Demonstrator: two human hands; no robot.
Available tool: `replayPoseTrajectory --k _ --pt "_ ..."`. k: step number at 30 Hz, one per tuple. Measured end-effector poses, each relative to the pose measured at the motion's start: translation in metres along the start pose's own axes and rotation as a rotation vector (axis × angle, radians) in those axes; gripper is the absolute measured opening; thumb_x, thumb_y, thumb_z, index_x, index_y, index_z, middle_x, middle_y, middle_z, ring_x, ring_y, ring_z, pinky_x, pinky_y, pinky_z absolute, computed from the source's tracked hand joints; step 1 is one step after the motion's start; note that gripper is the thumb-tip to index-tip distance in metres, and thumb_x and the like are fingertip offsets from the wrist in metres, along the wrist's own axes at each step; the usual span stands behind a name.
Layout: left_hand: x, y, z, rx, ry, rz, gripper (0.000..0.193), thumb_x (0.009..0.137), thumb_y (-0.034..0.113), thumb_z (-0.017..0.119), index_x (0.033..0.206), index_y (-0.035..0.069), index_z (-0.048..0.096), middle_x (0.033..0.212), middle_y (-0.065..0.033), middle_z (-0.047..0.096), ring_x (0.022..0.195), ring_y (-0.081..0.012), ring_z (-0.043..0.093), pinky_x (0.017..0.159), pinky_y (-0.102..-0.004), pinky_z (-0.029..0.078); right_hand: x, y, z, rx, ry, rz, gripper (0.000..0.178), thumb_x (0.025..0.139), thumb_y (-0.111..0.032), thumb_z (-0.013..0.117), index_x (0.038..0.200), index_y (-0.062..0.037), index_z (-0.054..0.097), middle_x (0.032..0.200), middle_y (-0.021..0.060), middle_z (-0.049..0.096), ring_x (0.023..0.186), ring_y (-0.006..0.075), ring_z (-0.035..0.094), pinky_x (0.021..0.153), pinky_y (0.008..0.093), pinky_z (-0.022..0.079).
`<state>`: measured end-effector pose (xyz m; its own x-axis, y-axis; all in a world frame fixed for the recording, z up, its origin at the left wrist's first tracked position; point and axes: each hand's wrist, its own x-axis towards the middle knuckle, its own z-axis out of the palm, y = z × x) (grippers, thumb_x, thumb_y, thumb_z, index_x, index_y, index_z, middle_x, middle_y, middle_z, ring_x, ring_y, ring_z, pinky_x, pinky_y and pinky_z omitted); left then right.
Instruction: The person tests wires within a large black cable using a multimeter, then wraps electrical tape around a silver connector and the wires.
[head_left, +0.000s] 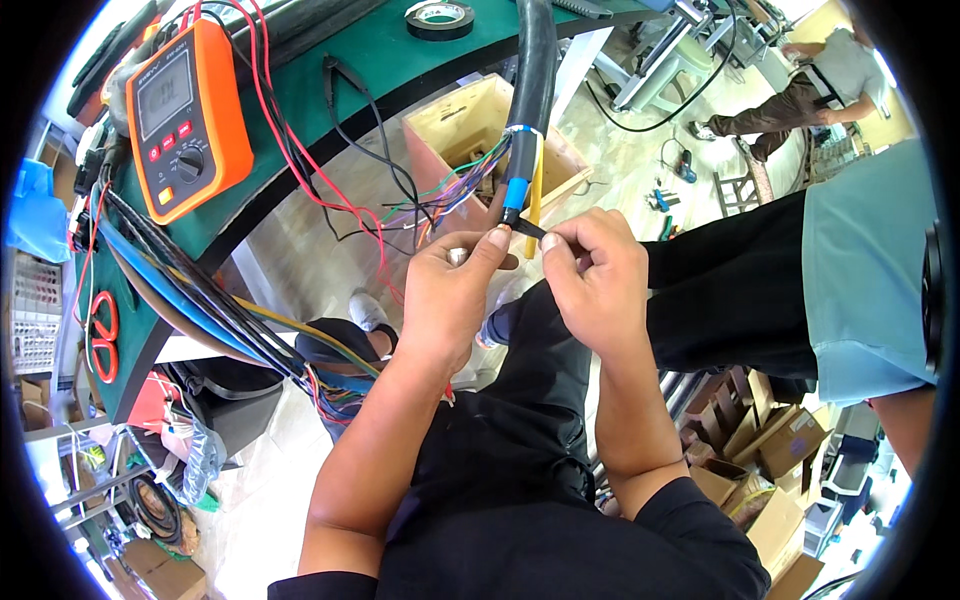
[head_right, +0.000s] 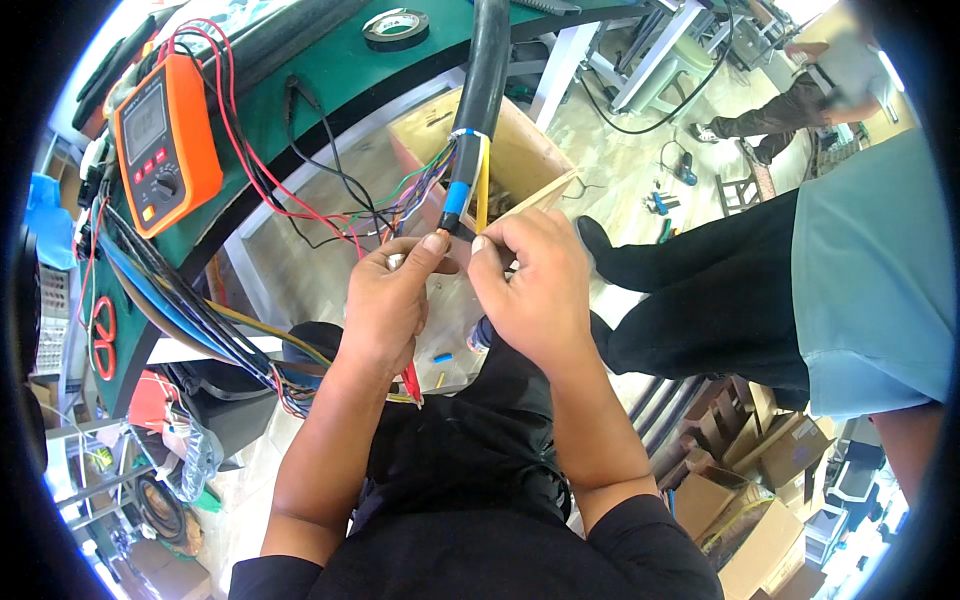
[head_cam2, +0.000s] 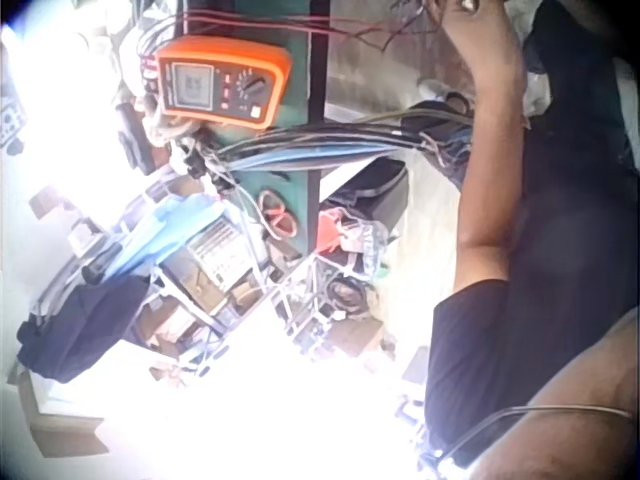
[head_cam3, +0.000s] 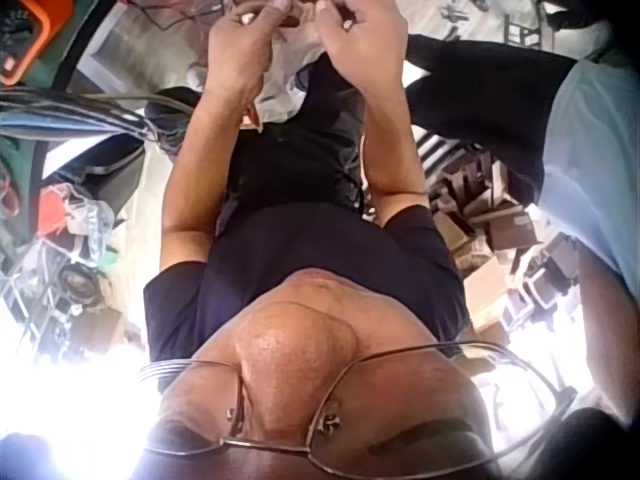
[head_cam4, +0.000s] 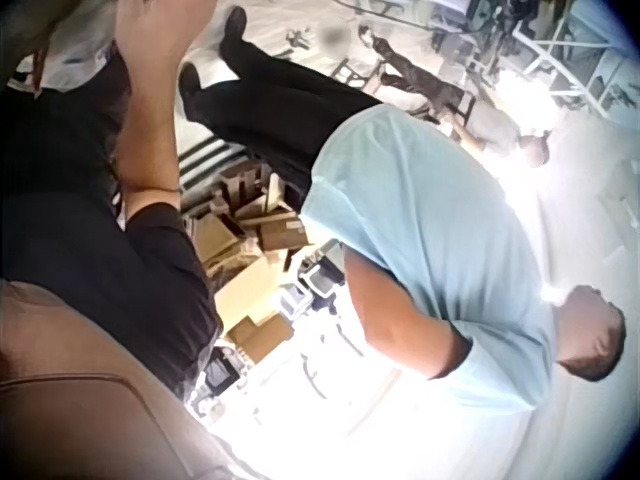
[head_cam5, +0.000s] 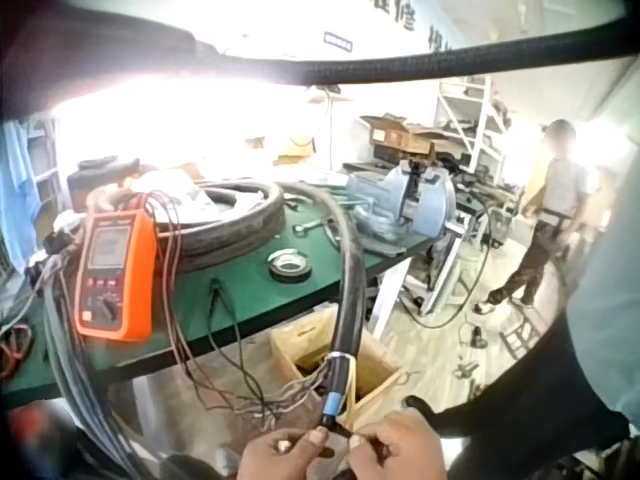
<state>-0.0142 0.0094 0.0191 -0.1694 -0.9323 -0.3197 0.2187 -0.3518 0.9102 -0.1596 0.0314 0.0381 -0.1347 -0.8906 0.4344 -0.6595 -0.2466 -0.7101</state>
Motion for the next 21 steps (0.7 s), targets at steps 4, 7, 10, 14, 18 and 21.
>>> replayPoseTrajectory --k 4,7,10,14,18,21 --pt "0.002 -0.007 0.000 -0.078 -0.010 0.003 0.034 0.089 0.027 0.068 0.092 -0.006 0.062 0.079 -0.0074 0.065 0.074 -0.0092 0.054 0.068 -0.0244 0.043 0.016 -0.023 -0.002 -0.126 -0.020 -0.129 0.008 0.073 -0.008 0.065 0.071 -0.0054 0.058 0.071 0.0076 0.057 0.071 0.0262 0.054 0.060 0.0355 0.043" --pt "0.003 -0.014 -0.003 -0.101 -0.026 -0.023 0.025 0.090 0.020 0.066 0.098 -0.003 0.060 0.086 -0.0065 0.064 0.080 -0.0093 0.055 0.071 -0.0249 0.044 0.041 -0.038 0.012 -0.364 -0.115 -0.392 0.006 0.070 -0.011 0.066 0.071 -0.0065 0.062 0.070 0.0068 0.058 0.072 0.0254 0.056 0.062 0.0350 0.046" --pt "0.008 -0.037 -0.006 -0.195 0.024 0.218 0.024 0.092 0.011 0.061 0.112 0.000 0.055 0.100 -0.0061 0.061 0.092 -0.0098 0.055 0.077 -0.0269 0.045 0.056 -0.055 0.051 -0.516 -0.346 -0.691 0.009 0.066 -0.014 0.065 0.072 -0.0075 0.068 0.072 0.0036 0.063 0.080 0.0215 0.060 0.067 0.0328 0.051" --pt "0.013 -0.055 -0.001 -0.269 -0.089 0.342 0.034 0.093 0.013 0.058 0.124 0.007 0.047 0.113 -0.0033 0.054 0.103 -0.0129 0.053 0.084 -0.0307 0.046 0.055 -0.070 0.075 -0.817 -0.681 -0.792 0.014 0.069 -0.016 0.066 0.079 -0.0073 0.072 0.080 0.0026 0.068 0.083 0.0202 0.060 0.067 0.0306 0.050" --pt "0.022 -0.067 -0.008 -0.341 -0.158 0.201 0.034 0.092 0.019 0.062 0.121 0.008 0.049 0.104 -0.0015 0.055 0.096 -0.0133 0.055 0.082 -0.0312 0.046 0.046 -0.087 0.073 -0.944 -0.806 -0.844 0.015 0.066 -0.016 0.067 0.077 -0.0073 0.073 0.079 0.0027 0.066 0.084 0.0192 0.057 0.064 0.0287 0.047" --pt "0.014 -0.066 -0.009 -0.434 -0.228 0.097 0.030 0.092 0.020 0.062 0.118 0.008 0.051 0.102 -0.0018 0.056 0.094 -0.0130 0.055 0.080 -0.0309 0.046 0.018 -0.085 0.059 -0.973 -0.612 -0.887 0.014 0.064 -0.015 0.066 0.074 -0.0068 0.072 0.074 0.0037 0.062 0.081 0.0201 0.053 0.062 0.0301 0.043"
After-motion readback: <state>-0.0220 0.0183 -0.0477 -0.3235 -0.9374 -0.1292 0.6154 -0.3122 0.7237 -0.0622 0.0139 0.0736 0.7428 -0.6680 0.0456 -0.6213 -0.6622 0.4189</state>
